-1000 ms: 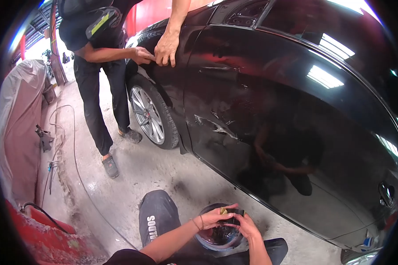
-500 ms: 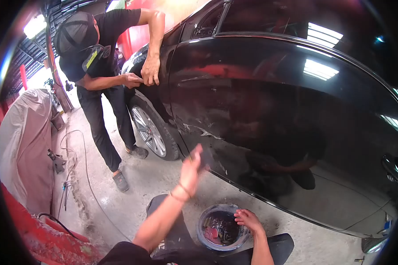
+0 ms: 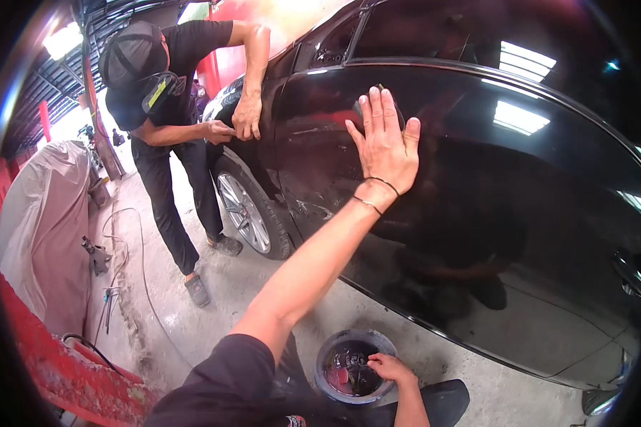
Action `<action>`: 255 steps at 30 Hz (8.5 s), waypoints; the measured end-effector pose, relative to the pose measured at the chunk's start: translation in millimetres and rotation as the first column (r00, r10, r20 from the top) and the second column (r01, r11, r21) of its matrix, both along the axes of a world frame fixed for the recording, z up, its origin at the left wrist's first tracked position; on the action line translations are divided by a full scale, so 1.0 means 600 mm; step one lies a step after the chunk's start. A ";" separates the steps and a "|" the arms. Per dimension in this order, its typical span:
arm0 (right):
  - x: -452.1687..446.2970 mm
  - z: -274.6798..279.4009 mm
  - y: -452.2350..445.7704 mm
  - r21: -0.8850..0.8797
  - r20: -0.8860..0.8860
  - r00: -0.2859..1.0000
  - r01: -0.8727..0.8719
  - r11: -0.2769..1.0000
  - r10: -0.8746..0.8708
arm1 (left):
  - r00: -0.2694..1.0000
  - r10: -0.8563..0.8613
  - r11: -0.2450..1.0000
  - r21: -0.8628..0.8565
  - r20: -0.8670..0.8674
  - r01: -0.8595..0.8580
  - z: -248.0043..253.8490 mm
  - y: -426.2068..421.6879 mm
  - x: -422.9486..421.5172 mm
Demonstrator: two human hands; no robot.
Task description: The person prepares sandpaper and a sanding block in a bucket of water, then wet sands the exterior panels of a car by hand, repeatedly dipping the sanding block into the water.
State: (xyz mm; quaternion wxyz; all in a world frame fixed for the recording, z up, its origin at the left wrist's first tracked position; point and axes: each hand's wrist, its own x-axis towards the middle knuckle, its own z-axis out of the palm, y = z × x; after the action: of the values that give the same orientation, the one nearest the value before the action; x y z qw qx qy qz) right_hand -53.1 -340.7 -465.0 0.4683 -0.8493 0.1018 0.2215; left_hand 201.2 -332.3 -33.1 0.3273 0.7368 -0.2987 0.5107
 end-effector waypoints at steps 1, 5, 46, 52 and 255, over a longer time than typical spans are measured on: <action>-0.002 -0.008 -0.001 -0.013 0.029 1.000 -0.001 1.000 0.001 | 1.000 -0.004 0.999 0.052 0.016 0.003 0.000 0.016 0.008; -0.009 -0.025 -0.006 -0.001 0.102 0.994 0.025 1.000 -0.025 | 0.998 0.024 0.991 0.126 0.064 -0.032 0.011 0.078 0.097; 0.080 -0.072 0.032 -0.420 0.214 0.777 0.621 0.662 -0.593 | 0.998 -0.055 0.995 0.078 -0.001 0.055 -0.042 0.229 0.252; 0.075 -0.073 0.031 -0.433 0.354 0.783 0.622 0.652 -0.511 | 0.983 0.186 0.962 0.202 0.000 -0.182 0.096 0.217 0.344; 0.073 -0.087 0.043 -0.423 0.404 0.730 0.683 0.595 -0.551 | 0.928 0.120 0.971 -0.153 -0.353 -0.184 0.119 0.210 0.285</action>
State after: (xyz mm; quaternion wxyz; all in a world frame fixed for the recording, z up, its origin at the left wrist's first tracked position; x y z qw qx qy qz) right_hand -9.3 -314.8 -517.3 0.2623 -0.8754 0.3948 -0.0946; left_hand 372.0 -206.1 38.1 0.3998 0.8018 -0.1307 0.4244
